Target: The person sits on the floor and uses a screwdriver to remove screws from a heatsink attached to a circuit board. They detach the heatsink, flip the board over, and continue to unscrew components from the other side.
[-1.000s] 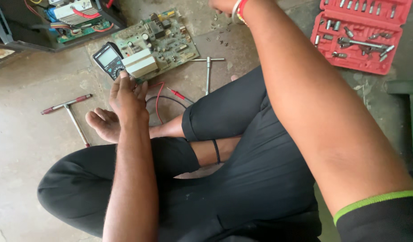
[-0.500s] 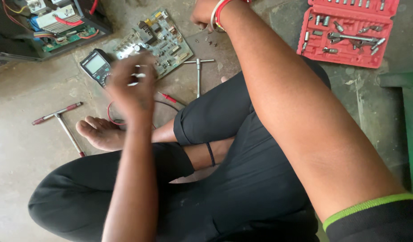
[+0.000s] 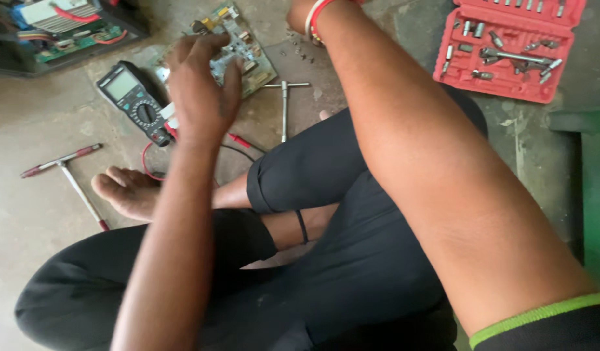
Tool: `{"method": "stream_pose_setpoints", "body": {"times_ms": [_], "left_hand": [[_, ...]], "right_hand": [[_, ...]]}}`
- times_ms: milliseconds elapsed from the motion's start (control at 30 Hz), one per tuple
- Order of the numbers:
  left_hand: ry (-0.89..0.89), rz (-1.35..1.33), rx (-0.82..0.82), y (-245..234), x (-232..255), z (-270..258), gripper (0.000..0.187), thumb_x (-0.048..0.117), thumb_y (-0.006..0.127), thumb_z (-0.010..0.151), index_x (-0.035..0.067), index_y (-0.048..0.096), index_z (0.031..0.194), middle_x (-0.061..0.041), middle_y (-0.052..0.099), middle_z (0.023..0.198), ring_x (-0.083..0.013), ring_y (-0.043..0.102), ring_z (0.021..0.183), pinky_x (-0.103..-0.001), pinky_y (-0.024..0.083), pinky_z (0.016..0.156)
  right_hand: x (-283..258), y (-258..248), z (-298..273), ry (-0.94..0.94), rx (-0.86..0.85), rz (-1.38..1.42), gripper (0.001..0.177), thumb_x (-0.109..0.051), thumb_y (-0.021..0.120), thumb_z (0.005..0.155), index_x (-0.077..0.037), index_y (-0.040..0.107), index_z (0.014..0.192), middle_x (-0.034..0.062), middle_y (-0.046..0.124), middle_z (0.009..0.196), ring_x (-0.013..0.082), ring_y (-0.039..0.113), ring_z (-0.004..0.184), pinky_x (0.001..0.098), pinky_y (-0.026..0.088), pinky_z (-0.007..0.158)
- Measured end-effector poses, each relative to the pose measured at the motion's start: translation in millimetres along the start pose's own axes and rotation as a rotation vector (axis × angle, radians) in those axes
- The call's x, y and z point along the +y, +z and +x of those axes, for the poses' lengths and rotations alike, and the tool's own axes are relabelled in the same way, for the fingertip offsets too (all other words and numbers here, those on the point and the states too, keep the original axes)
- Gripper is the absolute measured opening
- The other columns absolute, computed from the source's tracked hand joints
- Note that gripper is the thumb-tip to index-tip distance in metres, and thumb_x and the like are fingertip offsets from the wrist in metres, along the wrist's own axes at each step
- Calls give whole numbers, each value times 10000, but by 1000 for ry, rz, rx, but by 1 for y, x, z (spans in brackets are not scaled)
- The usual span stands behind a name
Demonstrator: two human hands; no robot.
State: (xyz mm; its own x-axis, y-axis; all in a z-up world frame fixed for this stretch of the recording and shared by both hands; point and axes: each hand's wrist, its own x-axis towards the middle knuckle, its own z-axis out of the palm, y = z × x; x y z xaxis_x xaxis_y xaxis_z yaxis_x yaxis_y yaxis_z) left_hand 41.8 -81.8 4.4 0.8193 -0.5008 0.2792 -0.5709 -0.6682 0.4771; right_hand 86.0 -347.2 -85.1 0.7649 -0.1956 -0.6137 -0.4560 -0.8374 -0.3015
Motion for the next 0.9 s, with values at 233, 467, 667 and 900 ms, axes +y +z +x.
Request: {"method": "stream_pose_setpoints", "body": {"times_ms": [233, 467, 667, 900], "left_hand": [[-204, 164, -471, -62, -31, -23, 723, 246, 926, 650, 81, 646, 1295, -220, 625, 1262, -429, 600, 1132, -494, 480, 929], [-197, 121, -321, -55, -57, -25, 556, 201, 903, 727, 79, 704, 1231, -192, 717, 1157, -401, 669, 1042, -489, 518, 880], [-204, -459, -76, -68, -53, -10, 537, 208, 936, 796, 1, 682, 1221, -133, 764, 1061, -286, 742, 968, -368, 573, 850], [-453, -1318, 133, -116, -40, 4, 433, 324, 768, 953, -25, 687, 1196, -59, 766, 1025, -124, 737, 880, -278, 587, 807]], "right_hand": [[-4, -13, -2, 74, 94, -8, 313, -223, 696, 903, -4, 718, 1125, 193, 703, 991, 307, 677, 853, 430, 537, 716], [14, -6, -13, 211, 128, -26, 316, -262, 695, 936, 4, 717, 1104, 158, 687, 941, 269, 641, 785, 400, 507, 655], [6, -8, -17, 246, 192, 31, 332, -296, 694, 964, 11, 716, 1087, 128, 673, 898, 237, 610, 726, 373, 482, 602], [-45, -67, -99, -7, 362, 724, 362, -336, 693, 997, 19, 715, 1066, 93, 658, 848, 199, 574, 658, 342, 453, 541]]}}
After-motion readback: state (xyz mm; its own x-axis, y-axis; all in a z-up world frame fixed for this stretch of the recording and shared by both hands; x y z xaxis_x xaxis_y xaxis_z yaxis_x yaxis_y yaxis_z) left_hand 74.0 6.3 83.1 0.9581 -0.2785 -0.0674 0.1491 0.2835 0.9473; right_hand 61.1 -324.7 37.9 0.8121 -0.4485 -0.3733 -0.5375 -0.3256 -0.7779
